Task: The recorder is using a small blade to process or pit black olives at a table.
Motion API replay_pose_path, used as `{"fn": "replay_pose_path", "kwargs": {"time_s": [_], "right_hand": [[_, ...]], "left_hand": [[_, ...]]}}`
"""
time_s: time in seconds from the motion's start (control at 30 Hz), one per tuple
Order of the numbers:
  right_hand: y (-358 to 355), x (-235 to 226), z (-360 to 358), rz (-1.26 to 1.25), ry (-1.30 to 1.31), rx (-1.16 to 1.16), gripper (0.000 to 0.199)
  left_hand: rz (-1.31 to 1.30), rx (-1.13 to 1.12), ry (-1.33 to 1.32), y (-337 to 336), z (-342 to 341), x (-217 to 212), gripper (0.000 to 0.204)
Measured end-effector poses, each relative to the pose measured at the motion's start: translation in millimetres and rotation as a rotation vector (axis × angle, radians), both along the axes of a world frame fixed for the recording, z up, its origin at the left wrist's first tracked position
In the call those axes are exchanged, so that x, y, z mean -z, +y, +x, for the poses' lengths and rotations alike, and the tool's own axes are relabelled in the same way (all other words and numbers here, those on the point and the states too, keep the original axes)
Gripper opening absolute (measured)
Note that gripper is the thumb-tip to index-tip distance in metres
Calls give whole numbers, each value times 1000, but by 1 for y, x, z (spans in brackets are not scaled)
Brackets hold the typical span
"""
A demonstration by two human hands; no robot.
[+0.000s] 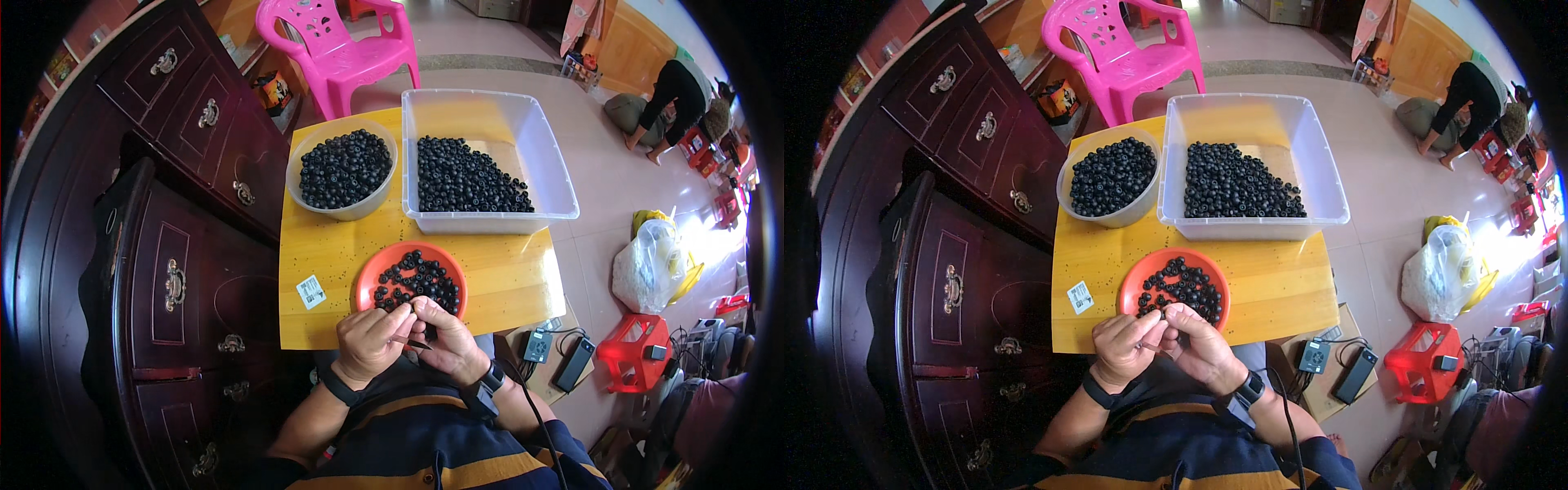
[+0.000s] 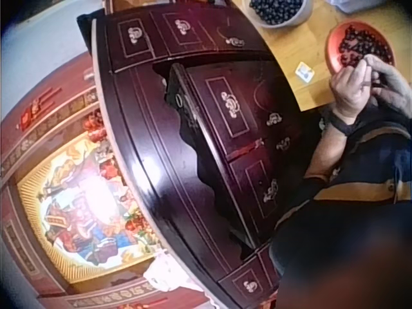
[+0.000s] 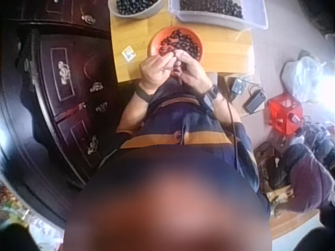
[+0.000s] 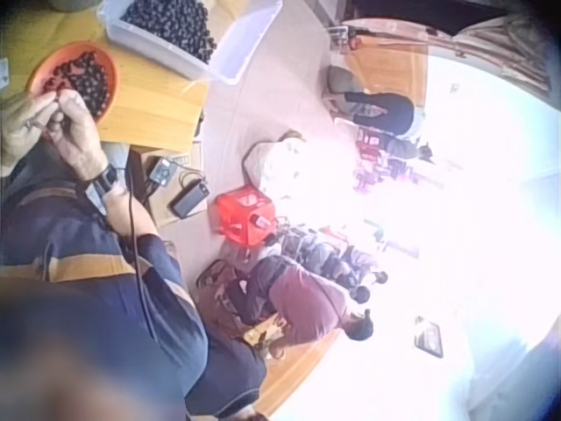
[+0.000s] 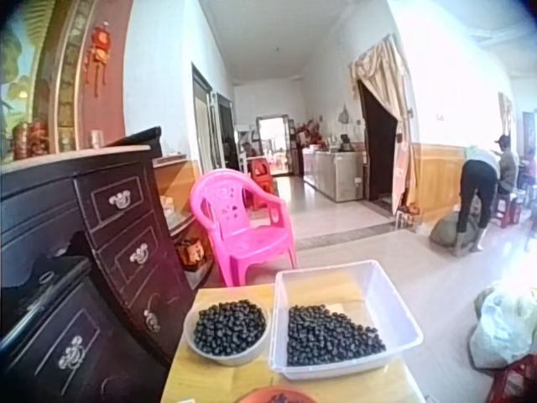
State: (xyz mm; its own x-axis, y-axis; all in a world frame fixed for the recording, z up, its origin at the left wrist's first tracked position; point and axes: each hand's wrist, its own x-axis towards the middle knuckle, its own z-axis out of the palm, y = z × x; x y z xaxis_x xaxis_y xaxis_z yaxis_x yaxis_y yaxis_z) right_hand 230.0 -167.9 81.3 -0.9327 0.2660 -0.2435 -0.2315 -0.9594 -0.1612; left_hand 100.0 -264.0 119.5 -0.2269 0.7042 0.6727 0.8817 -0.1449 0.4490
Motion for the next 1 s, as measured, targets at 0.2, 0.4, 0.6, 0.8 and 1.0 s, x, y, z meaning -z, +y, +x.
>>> {"fn": "replay_pose_path", "kwargs": {"time_s": [0.2, 0.4, 0.6, 0.8, 1.0], "right_hand": [[6, -8, -2, -46, 24, 40, 5], [8, -6, -1, -7, 31, 4, 6], [3, -12, -1, 3, -18, -13, 4], [3, -2, -2, 15, 27, -40, 5], [6, 1, 4, 15, 28, -44, 6]], "left_hand": [[-43, 14, -269, 0, 2, 3, 22], [-277, 40, -435, 2, -12, -15, 31], [-414, 65, -374, -2, -18, -19, 39], [-388, 85, -308, -2, -20, -14, 42], [-389, 90, -254, 2, -17, -17, 41]]}}
